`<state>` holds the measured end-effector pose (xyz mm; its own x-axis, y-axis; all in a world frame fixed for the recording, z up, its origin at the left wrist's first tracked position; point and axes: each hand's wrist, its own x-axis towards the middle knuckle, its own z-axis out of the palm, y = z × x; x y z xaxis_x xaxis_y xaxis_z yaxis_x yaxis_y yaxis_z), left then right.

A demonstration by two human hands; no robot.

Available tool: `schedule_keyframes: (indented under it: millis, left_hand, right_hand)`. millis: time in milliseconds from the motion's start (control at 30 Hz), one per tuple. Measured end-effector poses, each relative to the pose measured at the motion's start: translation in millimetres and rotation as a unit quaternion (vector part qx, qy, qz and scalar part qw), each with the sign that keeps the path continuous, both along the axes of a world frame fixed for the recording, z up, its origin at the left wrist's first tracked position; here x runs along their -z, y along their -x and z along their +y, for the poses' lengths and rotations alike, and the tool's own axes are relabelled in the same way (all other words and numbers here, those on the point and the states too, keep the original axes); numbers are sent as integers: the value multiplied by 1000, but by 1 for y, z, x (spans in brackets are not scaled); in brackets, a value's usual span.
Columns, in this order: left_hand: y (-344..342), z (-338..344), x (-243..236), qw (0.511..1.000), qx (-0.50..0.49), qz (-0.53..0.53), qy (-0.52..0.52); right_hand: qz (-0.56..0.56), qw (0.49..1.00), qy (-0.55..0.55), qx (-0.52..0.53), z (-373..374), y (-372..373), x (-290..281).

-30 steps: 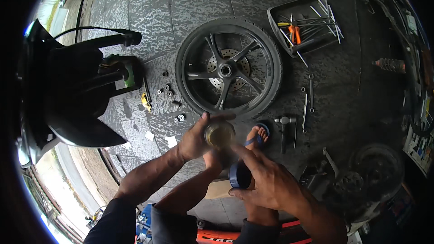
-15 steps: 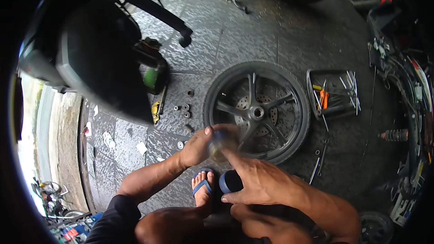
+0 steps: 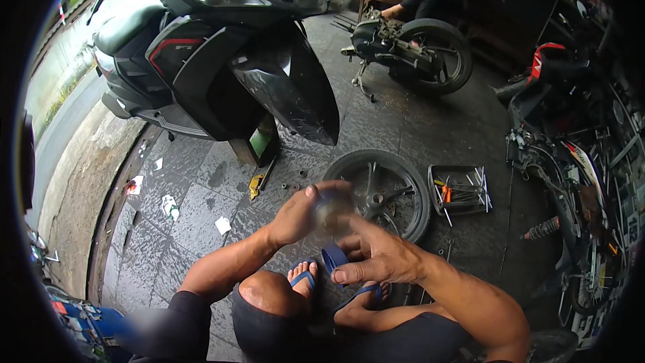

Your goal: The person removes old bearings from a motorcycle wheel hub using a hammer and a punch, then greases the hub and installs new bearings.

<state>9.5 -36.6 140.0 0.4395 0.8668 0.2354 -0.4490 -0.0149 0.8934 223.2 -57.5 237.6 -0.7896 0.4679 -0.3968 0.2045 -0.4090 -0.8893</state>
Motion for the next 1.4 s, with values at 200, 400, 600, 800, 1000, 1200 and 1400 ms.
schedule_keyframes:
  millis: [200,400,600,800,1000,1200,1400]
  left_hand:
    - [0,-19,-24,998,-5,-52,28]
    - [-4,-20,-20,996,-19,-76,46]
    - [13,-2,20,986,-88,-75,119]
    - [0,-7,100,971,-147,11,190]
    - [32,-45,182,918,-237,111,299]
    - [65,-104,253,804,-383,176,420]
    - [124,-163,298,718,-400,326,467]
  right_hand:
    - [61,997,7,54,-32,2,-19]
    - [-23,999,-36,22,-27,-8,-22]
    - [-189,925,-325,53,12,3,14]
    - [-172,859,-465,127,33,32,103]
    - [-216,867,-443,79,30,89,216]
    - [-135,952,-272,47,17,106,295]
    - [-153,975,-106,124,111,-17,275]
